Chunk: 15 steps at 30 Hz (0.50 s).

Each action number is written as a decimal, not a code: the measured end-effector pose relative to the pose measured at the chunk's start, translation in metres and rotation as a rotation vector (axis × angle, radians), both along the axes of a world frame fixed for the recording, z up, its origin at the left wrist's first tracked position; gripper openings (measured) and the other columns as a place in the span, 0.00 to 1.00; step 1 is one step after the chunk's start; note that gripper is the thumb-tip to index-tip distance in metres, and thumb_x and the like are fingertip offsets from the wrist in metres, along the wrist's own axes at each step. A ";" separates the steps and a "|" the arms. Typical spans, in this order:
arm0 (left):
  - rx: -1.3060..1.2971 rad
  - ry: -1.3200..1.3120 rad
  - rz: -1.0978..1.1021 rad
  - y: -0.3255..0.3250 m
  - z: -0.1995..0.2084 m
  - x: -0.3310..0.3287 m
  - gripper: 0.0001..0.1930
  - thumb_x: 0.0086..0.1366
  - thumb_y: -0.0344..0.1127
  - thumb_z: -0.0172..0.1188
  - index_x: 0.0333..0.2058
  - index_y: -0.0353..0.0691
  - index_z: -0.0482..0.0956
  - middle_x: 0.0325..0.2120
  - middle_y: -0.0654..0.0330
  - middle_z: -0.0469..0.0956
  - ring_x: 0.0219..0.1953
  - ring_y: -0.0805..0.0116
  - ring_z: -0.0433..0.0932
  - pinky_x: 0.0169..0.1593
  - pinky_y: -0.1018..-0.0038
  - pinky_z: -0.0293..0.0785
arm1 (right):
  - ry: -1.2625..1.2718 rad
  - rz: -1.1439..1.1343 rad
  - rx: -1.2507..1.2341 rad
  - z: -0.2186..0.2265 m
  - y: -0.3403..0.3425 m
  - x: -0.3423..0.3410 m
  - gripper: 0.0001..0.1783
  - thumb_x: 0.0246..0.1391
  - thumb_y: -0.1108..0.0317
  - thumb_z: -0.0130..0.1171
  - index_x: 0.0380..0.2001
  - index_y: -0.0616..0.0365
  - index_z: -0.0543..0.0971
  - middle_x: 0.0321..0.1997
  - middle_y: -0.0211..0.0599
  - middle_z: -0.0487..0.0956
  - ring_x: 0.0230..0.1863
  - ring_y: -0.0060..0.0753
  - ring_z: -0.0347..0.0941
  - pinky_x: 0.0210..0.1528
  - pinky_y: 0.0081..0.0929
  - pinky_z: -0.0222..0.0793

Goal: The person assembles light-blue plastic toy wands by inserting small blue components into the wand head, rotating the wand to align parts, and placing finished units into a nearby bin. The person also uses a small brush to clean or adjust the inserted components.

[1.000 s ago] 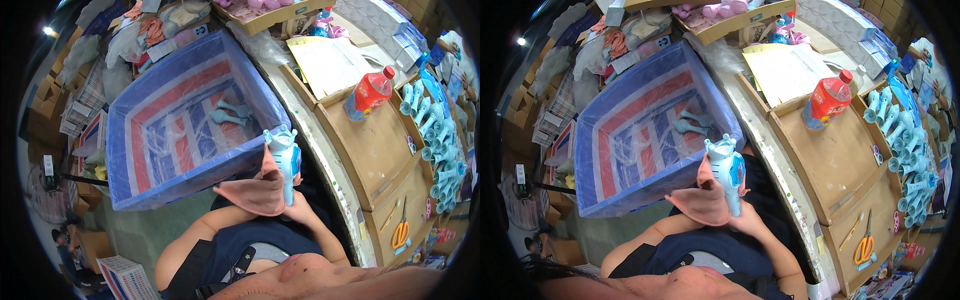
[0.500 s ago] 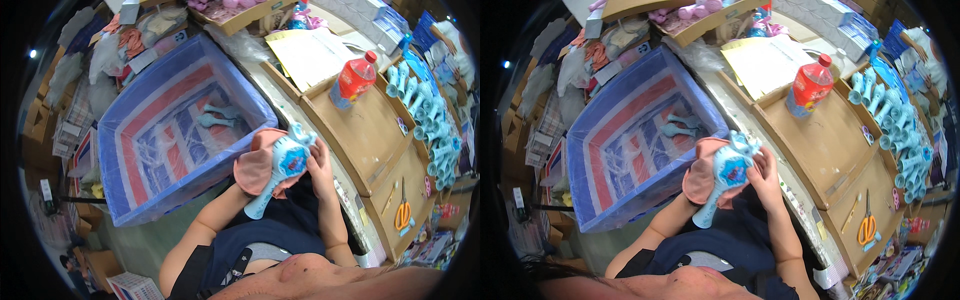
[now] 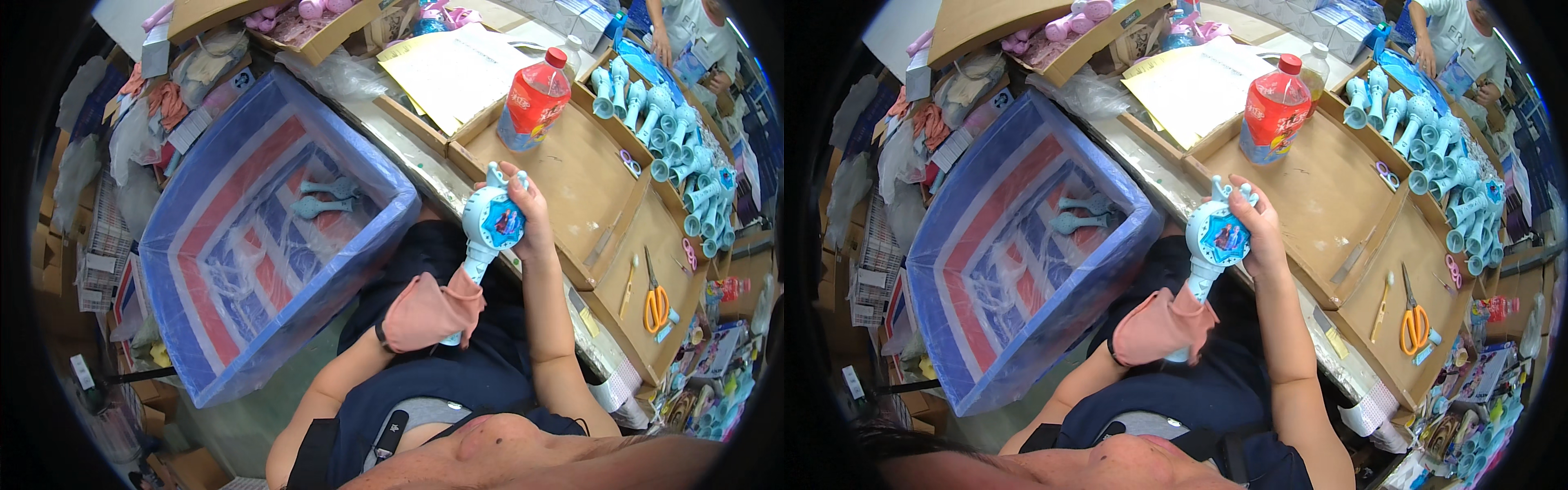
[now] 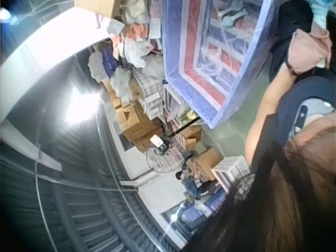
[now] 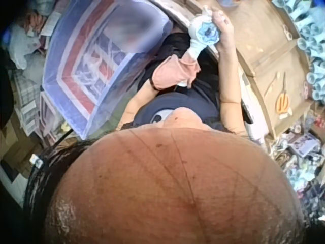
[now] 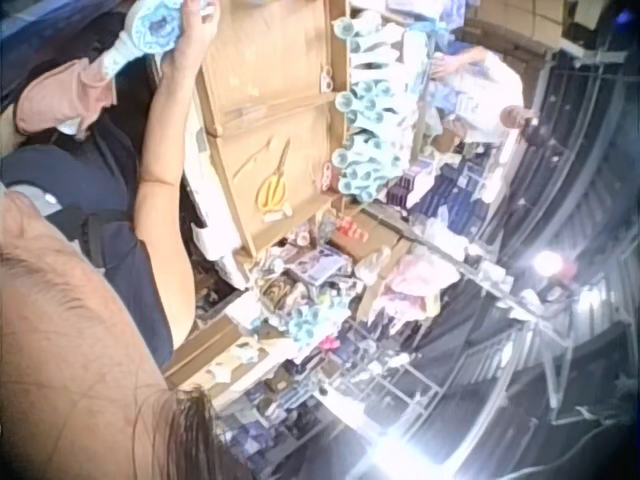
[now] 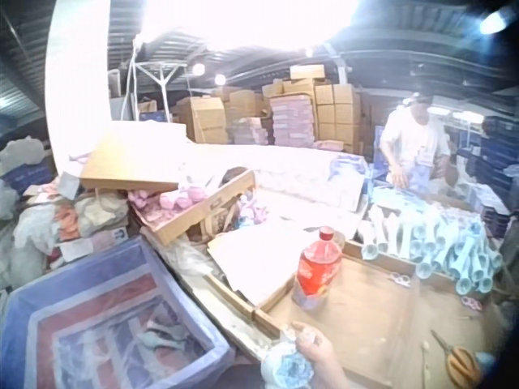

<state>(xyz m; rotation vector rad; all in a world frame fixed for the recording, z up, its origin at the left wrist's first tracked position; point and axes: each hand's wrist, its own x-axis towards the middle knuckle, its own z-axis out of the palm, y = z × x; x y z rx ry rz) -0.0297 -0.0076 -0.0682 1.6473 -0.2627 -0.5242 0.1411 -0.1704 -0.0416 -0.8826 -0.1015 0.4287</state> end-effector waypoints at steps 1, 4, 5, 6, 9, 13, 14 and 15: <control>-0.121 0.102 -0.019 -0.001 0.010 0.006 0.19 0.66 0.42 0.57 0.51 0.39 0.70 0.36 0.61 0.75 0.40 0.73 0.75 0.42 0.73 0.70 | -0.009 0.003 0.065 0.001 -0.001 -0.001 0.35 0.58 0.57 0.63 0.60 0.66 0.61 0.47 0.58 0.78 0.45 0.42 0.80 0.48 0.35 0.78; -0.339 0.316 0.164 -0.003 0.036 0.033 0.17 0.67 0.41 0.55 0.48 0.36 0.69 0.34 0.60 0.71 0.37 0.72 0.72 0.40 0.75 0.71 | -0.062 -0.027 0.106 0.002 0.009 -0.014 0.33 0.59 0.52 0.60 0.59 0.62 0.64 0.49 0.55 0.77 0.49 0.46 0.78 0.50 0.41 0.78; -0.355 0.488 0.196 -0.004 0.042 0.041 0.16 0.68 0.40 0.54 0.47 0.35 0.69 0.33 0.59 0.70 0.35 0.71 0.72 0.40 0.76 0.71 | -0.057 -0.031 0.014 0.001 0.016 -0.023 0.33 0.59 0.54 0.61 0.59 0.62 0.64 0.48 0.54 0.78 0.49 0.44 0.78 0.50 0.40 0.77; -0.402 0.562 0.158 -0.006 0.045 0.046 0.13 0.67 0.39 0.54 0.43 0.36 0.71 0.27 0.61 0.71 0.29 0.70 0.73 0.36 0.74 0.73 | -0.085 -0.040 -0.021 0.002 0.018 -0.027 0.33 0.59 0.54 0.61 0.60 0.62 0.64 0.48 0.55 0.78 0.49 0.44 0.78 0.50 0.39 0.77; -0.352 0.529 0.306 -0.022 0.040 0.043 0.07 0.62 0.34 0.56 0.33 0.36 0.75 0.12 0.61 0.67 0.14 0.69 0.70 0.22 0.69 0.72 | -0.066 -0.144 -0.079 0.004 0.013 -0.028 0.32 0.57 0.60 0.63 0.59 0.63 0.63 0.47 0.57 0.78 0.47 0.44 0.79 0.49 0.38 0.78; -0.493 0.447 0.277 -0.027 0.022 0.021 0.08 0.63 0.35 0.56 0.32 0.36 0.74 0.13 0.60 0.68 0.13 0.69 0.70 0.22 0.69 0.72 | -0.134 -0.164 -0.016 -0.001 -0.011 -0.006 0.35 0.56 0.61 0.65 0.61 0.63 0.61 0.48 0.59 0.77 0.47 0.46 0.79 0.47 0.39 0.79; -0.479 0.419 0.246 -0.025 0.019 0.018 0.08 0.63 0.35 0.56 0.32 0.35 0.74 0.13 0.60 0.69 0.13 0.69 0.70 0.21 0.70 0.72 | -0.108 -0.121 0.074 -0.005 -0.012 -0.004 0.35 0.57 0.59 0.64 0.61 0.62 0.61 0.48 0.60 0.77 0.47 0.47 0.79 0.48 0.40 0.79; -0.481 0.415 0.211 -0.023 0.017 0.016 0.09 0.64 0.36 0.55 0.31 0.35 0.74 0.13 0.60 0.69 0.13 0.69 0.70 0.21 0.70 0.72 | -0.081 -0.072 0.160 -0.010 -0.012 -0.002 0.35 0.57 0.57 0.63 0.61 0.62 0.61 0.48 0.60 0.77 0.47 0.48 0.79 0.48 0.41 0.79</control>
